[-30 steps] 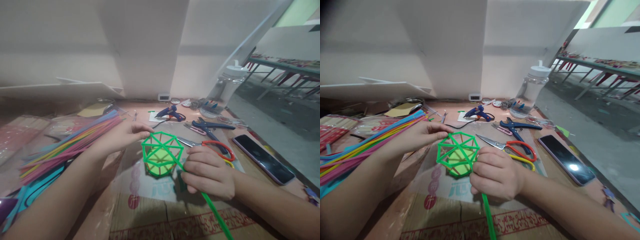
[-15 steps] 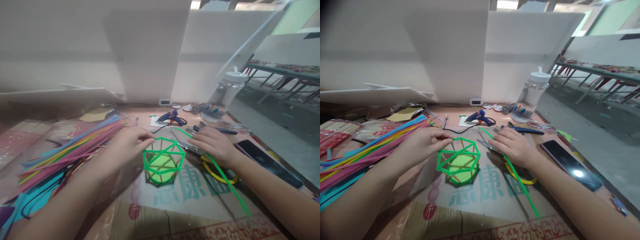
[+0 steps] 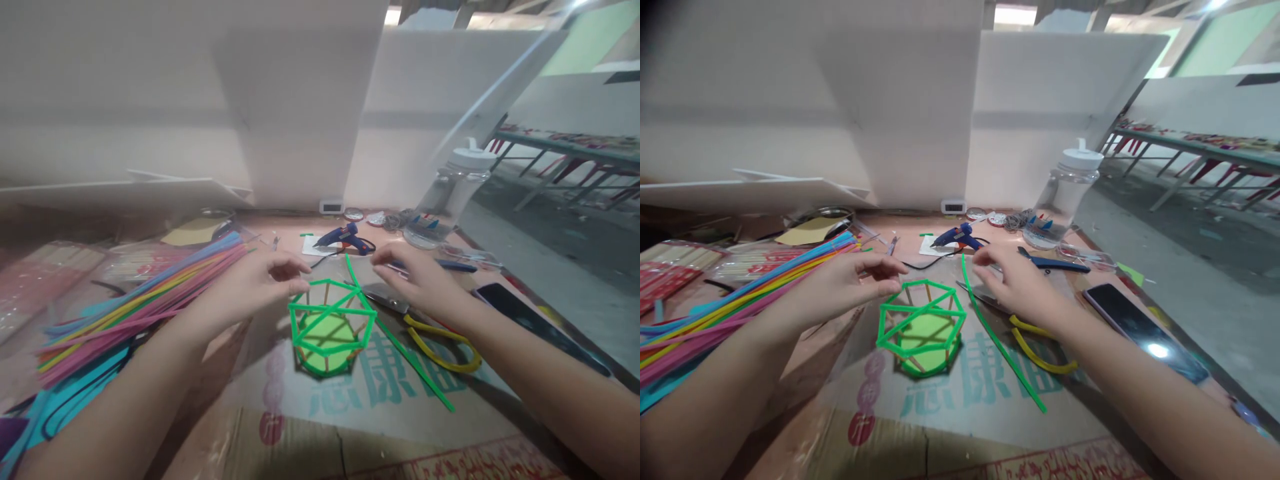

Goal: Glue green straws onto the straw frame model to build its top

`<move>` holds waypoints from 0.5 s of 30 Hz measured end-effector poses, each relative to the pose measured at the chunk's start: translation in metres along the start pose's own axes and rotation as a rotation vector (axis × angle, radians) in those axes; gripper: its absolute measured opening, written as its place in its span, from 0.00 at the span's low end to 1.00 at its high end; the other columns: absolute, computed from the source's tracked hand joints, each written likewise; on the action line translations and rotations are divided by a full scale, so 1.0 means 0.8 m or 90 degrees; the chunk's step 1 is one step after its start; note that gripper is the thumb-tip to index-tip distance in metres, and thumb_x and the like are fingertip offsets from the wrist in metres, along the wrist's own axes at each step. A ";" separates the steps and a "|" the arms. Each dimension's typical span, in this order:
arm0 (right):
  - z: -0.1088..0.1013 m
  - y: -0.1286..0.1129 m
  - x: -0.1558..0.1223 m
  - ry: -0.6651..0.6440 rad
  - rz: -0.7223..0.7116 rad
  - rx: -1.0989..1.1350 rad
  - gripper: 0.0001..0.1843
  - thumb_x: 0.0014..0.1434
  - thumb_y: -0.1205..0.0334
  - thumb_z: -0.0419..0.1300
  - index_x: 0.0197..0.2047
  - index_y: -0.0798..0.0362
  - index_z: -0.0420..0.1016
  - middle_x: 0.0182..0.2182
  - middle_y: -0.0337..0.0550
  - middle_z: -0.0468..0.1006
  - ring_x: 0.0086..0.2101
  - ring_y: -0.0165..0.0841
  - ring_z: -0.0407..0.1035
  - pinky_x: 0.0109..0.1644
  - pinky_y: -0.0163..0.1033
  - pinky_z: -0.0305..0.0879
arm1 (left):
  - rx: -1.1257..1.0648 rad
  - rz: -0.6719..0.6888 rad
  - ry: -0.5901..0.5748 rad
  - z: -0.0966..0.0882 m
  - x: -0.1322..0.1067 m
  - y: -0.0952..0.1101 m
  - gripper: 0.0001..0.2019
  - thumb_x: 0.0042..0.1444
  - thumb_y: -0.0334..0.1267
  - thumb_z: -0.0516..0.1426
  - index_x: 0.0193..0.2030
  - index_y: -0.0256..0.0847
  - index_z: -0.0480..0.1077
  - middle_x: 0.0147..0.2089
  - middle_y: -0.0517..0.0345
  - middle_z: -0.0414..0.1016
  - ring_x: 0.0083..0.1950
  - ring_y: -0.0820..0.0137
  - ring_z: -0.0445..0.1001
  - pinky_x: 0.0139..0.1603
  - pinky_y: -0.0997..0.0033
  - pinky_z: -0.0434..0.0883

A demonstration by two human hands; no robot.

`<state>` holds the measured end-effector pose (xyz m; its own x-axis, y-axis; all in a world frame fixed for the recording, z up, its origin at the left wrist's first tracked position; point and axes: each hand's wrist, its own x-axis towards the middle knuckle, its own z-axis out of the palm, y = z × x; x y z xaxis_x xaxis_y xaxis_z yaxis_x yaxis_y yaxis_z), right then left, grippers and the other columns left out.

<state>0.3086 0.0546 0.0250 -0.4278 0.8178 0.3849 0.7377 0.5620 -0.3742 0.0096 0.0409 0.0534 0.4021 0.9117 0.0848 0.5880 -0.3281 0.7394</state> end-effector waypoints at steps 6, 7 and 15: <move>-0.006 0.064 0.043 -0.081 0.157 -0.161 0.16 0.67 0.63 0.55 0.54 0.57 0.76 0.53 0.55 0.81 0.50 0.43 0.76 0.52 0.43 0.68 | 0.136 0.077 0.036 0.007 -0.001 0.005 0.12 0.59 0.45 0.58 0.39 0.44 0.81 0.38 0.58 0.85 0.39 0.64 0.79 0.41 0.67 0.70; -0.009 0.071 0.041 -0.086 0.169 -0.180 0.17 0.67 0.64 0.54 0.55 0.57 0.76 0.54 0.55 0.81 0.51 0.44 0.75 0.52 0.43 0.68 | 0.152 0.085 0.042 0.009 -0.001 0.003 0.12 0.60 0.45 0.57 0.39 0.44 0.81 0.38 0.58 0.85 0.39 0.64 0.79 0.40 0.67 0.70; -0.020 0.079 -0.009 -0.210 0.167 -0.281 0.12 0.63 0.63 0.61 0.48 0.55 0.81 0.39 0.51 0.84 0.38 0.42 0.76 0.39 0.39 0.62 | 0.069 0.029 -0.006 0.002 0.003 -0.016 0.16 0.62 0.52 0.57 0.46 0.47 0.81 0.47 0.57 0.85 0.45 0.61 0.80 0.47 0.64 0.74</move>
<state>0.3666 0.0818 0.0120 -0.2894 0.9570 0.0184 0.9571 0.2896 -0.0088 0.0041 0.0472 0.0432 0.4362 0.8930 0.1104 0.6410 -0.3945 0.6584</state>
